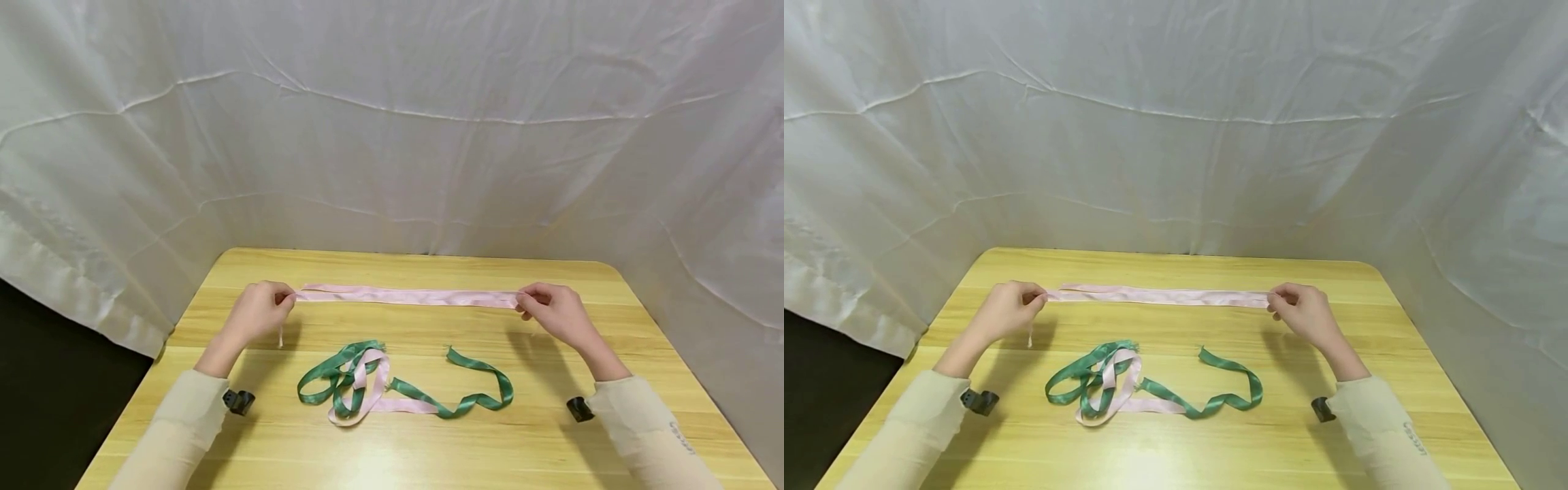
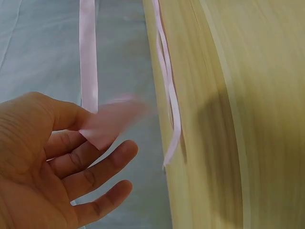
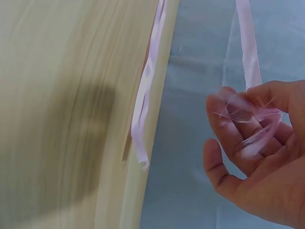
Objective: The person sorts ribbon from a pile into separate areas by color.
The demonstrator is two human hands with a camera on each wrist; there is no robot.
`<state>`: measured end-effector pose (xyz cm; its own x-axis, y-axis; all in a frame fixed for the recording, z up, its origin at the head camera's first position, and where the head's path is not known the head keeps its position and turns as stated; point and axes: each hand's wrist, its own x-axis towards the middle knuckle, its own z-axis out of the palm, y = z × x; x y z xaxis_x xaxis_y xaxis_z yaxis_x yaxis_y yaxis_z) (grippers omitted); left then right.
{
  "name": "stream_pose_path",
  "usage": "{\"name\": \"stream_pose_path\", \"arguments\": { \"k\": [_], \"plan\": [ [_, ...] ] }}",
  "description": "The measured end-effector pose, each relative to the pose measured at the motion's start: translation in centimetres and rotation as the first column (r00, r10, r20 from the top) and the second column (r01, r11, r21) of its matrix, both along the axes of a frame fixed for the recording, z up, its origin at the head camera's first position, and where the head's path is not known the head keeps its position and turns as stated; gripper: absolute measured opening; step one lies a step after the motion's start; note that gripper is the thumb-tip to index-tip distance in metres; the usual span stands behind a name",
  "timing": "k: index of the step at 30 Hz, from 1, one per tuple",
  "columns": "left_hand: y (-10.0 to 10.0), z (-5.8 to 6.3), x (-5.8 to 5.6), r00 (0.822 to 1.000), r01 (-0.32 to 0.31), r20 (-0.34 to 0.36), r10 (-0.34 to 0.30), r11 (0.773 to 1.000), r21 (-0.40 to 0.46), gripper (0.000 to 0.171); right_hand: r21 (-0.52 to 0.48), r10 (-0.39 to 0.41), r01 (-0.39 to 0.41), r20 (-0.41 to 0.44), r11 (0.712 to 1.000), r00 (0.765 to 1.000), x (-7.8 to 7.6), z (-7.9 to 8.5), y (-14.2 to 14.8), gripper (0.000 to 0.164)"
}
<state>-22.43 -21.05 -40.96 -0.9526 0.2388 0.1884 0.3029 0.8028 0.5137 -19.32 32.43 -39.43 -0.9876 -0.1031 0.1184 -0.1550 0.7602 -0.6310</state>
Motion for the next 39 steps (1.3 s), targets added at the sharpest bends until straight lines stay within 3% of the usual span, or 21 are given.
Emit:
{"name": "stream_pose_path", "arguments": {
  "k": [9,19,27,39],
  "plan": [
    [-1.1,-0.6,-1.1,0.998,-0.034,0.046,0.034,0.999,0.007,0.025,0.003,-0.009,0.009,0.023,1.0,1.0,-0.5,-1.0,1.4,0.037],
    [-1.5,-1.1,-1.6,0.995,-0.042,0.096,0.04,0.999,0.026,0.026,-0.016,-0.035,0.036,0.062,0.999,0.997,-1.0,-1.8,2.1,0.038],
    [-1.5,-1.8,-2.2,0.987,-0.135,0.084,0.134,0.991,0.001,0.024,0.016,-0.107,0.106,0.09,0.994,0.99,-1.7,-2.4,2.5,0.038],
    [-0.4,-3.0,-3.1,0.963,-0.198,0.175,0.204,0.979,-0.053,0.025,0.117,-0.155,0.143,0.099,0.983,0.983,-3.1,-4.8,3.1,0.031]
  ]
}}
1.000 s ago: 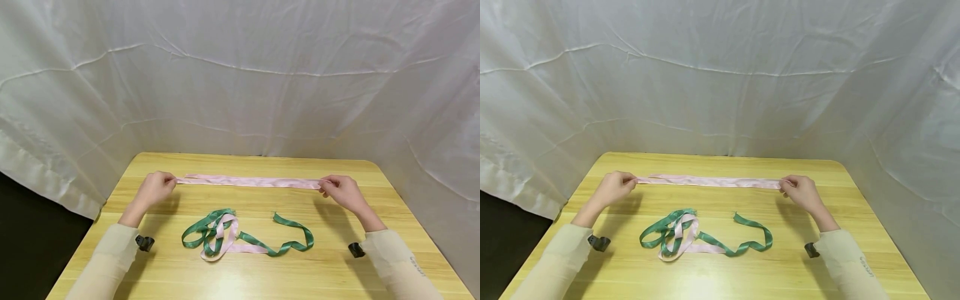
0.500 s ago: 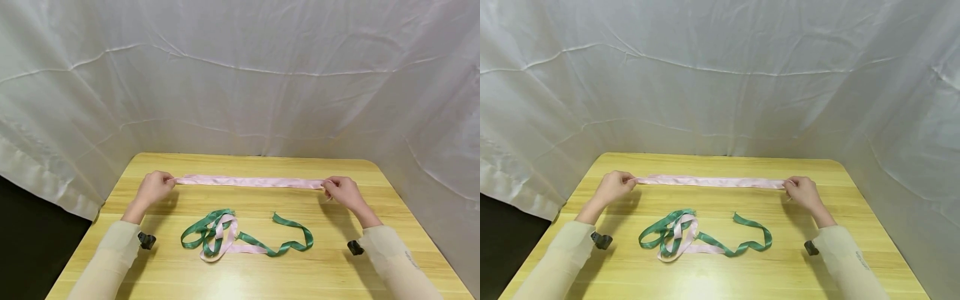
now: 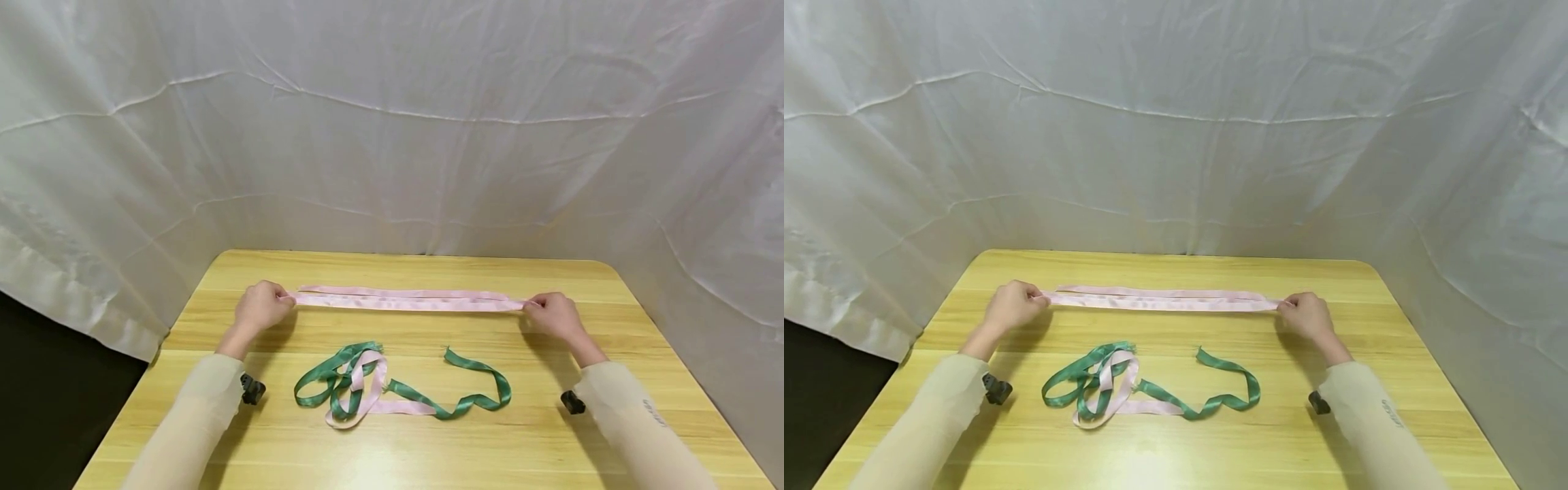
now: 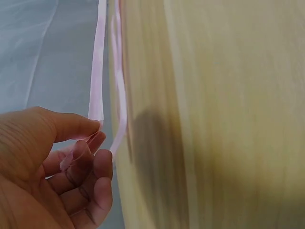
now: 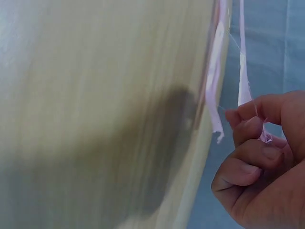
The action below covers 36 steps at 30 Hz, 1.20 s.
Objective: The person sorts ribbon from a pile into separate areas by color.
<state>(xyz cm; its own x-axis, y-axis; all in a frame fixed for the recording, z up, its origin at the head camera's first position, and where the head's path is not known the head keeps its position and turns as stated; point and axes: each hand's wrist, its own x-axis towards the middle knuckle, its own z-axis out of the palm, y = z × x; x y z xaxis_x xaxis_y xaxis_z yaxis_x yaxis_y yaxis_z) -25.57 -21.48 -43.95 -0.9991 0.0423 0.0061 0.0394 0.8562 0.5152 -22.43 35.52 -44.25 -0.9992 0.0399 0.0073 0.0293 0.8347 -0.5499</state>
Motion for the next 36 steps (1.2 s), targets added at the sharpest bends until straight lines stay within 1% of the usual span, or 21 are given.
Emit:
{"name": "stream_pose_path", "arguments": {
  "k": [5,9,13,20,27,31,36],
  "plan": [
    [0.3,-0.6,-0.4,1.0,-0.012,0.017,0.012,1.0,-0.009,0.023,0.023,-0.002,0.001,0.019,1.0,1.0,-0.3,-1.0,0.3,0.027],
    [0.3,-0.8,-0.6,0.999,-0.03,0.024,0.03,0.999,-0.015,0.021,0.027,0.002,-0.002,0.016,1.0,1.0,-0.4,-1.4,0.2,0.024],
    [0.3,-1.0,-0.7,0.998,-0.046,0.033,0.047,0.999,-0.027,0.025,0.041,0.008,-0.008,0.007,0.999,1.0,-0.5,-1.5,-0.1,0.023],
    [0.5,-1.5,-0.7,0.997,-0.047,0.052,0.048,0.998,-0.03,0.033,0.081,0.008,-0.007,-0.014,0.997,1.0,-0.7,-1.7,-0.3,0.021],
    [0.4,-2.0,-1.0,0.998,-0.044,0.041,0.045,0.998,-0.034,0.033,0.097,-0.011,0.012,-0.005,0.995,1.0,-0.9,-2.1,-0.2,0.022],
    [0.4,-2.1,-1.0,0.998,-0.043,0.041,0.045,0.999,-0.033,0.036,0.102,-0.023,0.023,0.0,0.995,1.0,-0.9,-2.1,-0.2,0.021],
    [0.5,-2.1,-1.0,0.999,-0.043,0.025,0.044,0.998,-0.056,0.037,0.108,-0.043,0.041,0.014,0.993,0.999,-0.7,-2.0,-0.4,0.019]
  ]
}}
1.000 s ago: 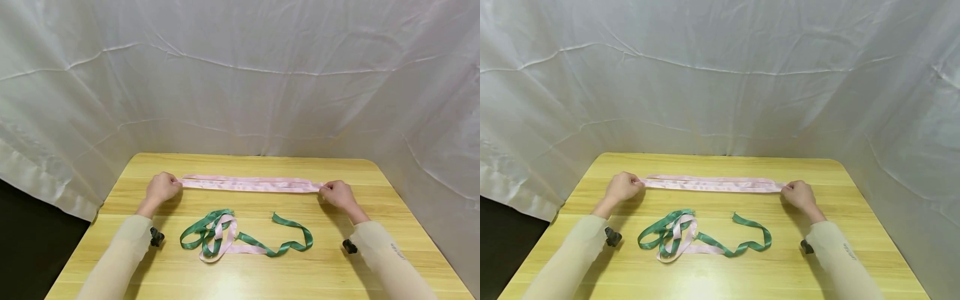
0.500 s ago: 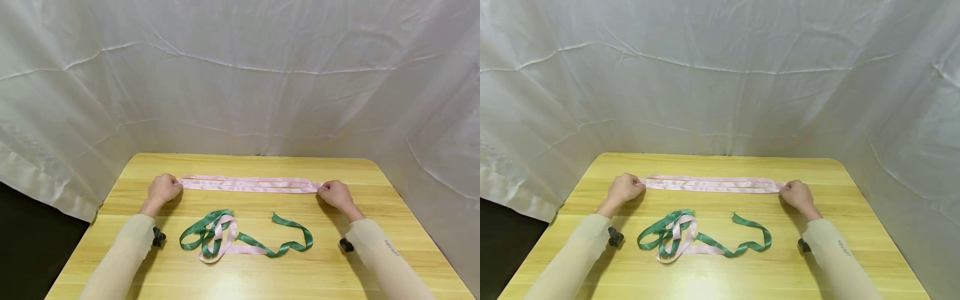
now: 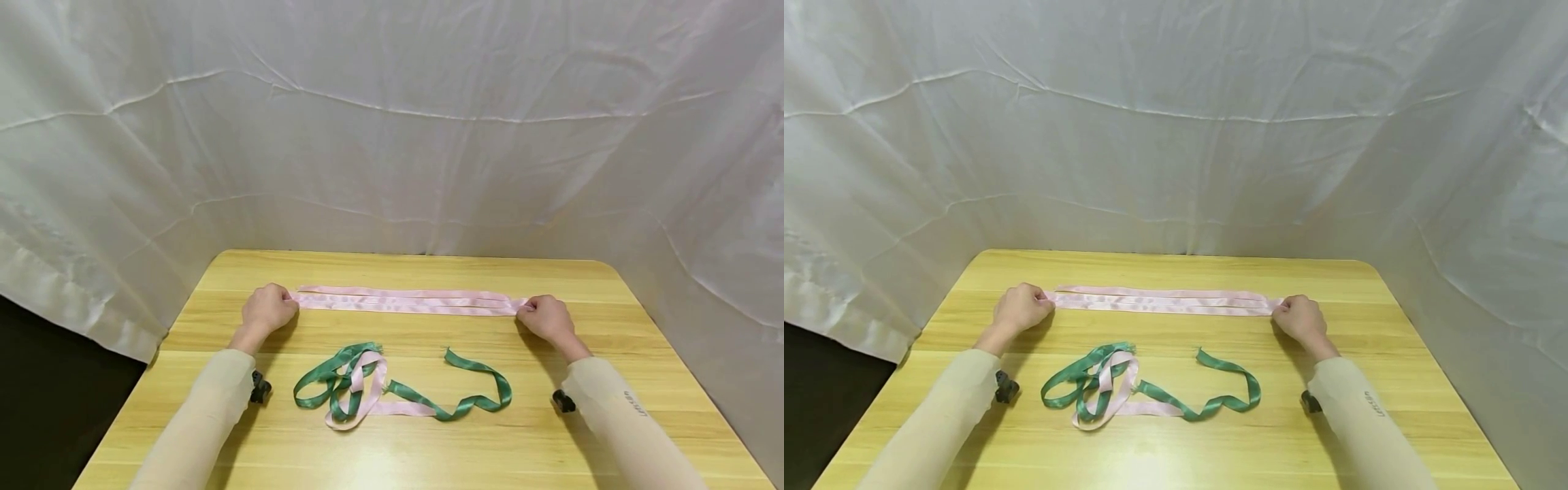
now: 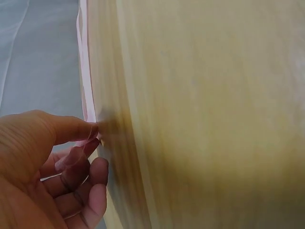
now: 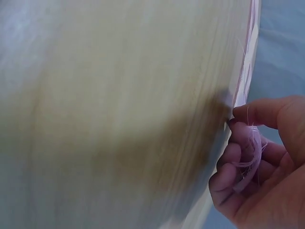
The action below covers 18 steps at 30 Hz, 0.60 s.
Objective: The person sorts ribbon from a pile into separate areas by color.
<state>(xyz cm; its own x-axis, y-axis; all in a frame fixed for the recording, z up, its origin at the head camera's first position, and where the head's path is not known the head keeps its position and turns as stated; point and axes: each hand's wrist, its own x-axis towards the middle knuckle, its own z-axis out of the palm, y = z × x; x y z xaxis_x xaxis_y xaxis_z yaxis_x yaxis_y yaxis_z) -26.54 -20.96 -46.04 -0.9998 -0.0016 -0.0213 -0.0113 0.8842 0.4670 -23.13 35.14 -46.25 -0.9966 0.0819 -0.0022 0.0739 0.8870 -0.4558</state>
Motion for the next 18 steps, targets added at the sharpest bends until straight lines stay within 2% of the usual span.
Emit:
{"name": "stream_pose_path", "arguments": {
  "k": [4,9,18],
  "plan": [
    [0.1,0.0,0.0,1.0,-0.011,-0.012,0.011,1.0,-0.024,0.028,0.004,-0.021,0.021,0.009,1.0,1.0,0.1,0.1,-0.1,0.015],
    [0.0,0.0,-0.1,0.999,-0.019,-0.029,0.017,0.997,-0.069,0.016,0.012,-0.02,0.02,-0.009,1.0,1.0,0.1,0.1,-0.2,0.026],
    [-0.5,0.5,0.4,0.999,-0.027,-0.038,0.023,0.993,-0.118,0.022,-0.027,-0.033,0.033,-0.014,0.999,0.999,0.6,1.2,0.4,0.028]
  ]
}}
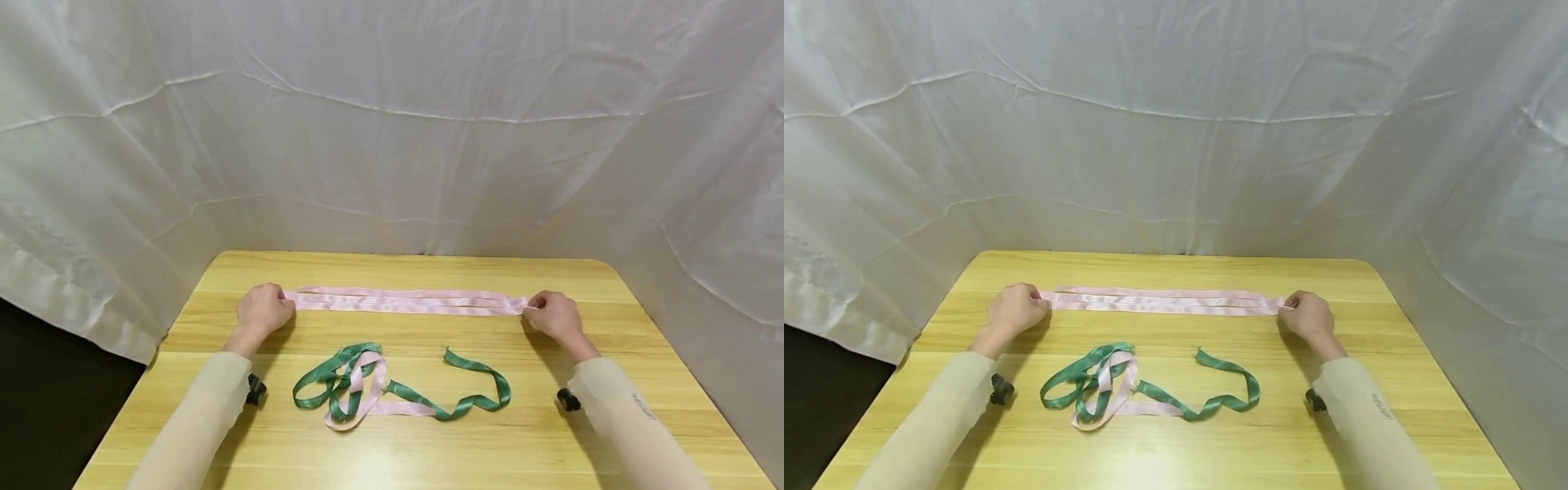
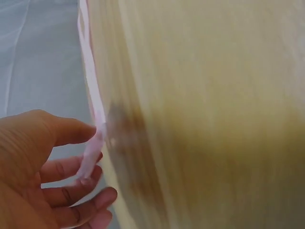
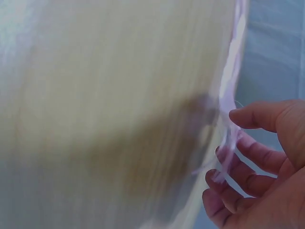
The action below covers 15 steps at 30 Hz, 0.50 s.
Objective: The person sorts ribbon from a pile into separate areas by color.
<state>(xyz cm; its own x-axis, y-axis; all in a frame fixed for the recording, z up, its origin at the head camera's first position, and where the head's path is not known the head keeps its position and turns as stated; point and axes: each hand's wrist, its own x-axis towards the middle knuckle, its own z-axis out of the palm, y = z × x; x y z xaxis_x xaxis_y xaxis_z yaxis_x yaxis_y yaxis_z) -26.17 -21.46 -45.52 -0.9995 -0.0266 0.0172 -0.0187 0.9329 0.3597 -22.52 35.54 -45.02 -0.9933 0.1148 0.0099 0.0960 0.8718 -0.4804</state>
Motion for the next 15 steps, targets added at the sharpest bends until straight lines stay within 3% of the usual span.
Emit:
{"name": "stream_pose_path", "arguments": {
  "k": [3,8,15],
  "plan": [
    [-0.1,0.5,0.5,0.999,0.003,-0.044,-0.005,0.999,-0.048,0.03,-0.011,-0.013,0.013,-0.041,1.0,0.999,0.5,0.8,0.3,0.03],
    [0.3,1.8,2.0,0.978,-0.006,-0.21,-0.02,0.992,-0.123,0.029,-0.007,-0.033,0.033,-0.119,0.999,0.992,1.3,2.2,0.1,0.034],
    [2.9,3.4,4.2,0.941,0.049,-0.325,-0.091,0.99,-0.134,0.03,-0.013,0.054,-0.058,-0.208,0.998,0.977,2.5,3.5,-3.3,0.03]
  ]
}}
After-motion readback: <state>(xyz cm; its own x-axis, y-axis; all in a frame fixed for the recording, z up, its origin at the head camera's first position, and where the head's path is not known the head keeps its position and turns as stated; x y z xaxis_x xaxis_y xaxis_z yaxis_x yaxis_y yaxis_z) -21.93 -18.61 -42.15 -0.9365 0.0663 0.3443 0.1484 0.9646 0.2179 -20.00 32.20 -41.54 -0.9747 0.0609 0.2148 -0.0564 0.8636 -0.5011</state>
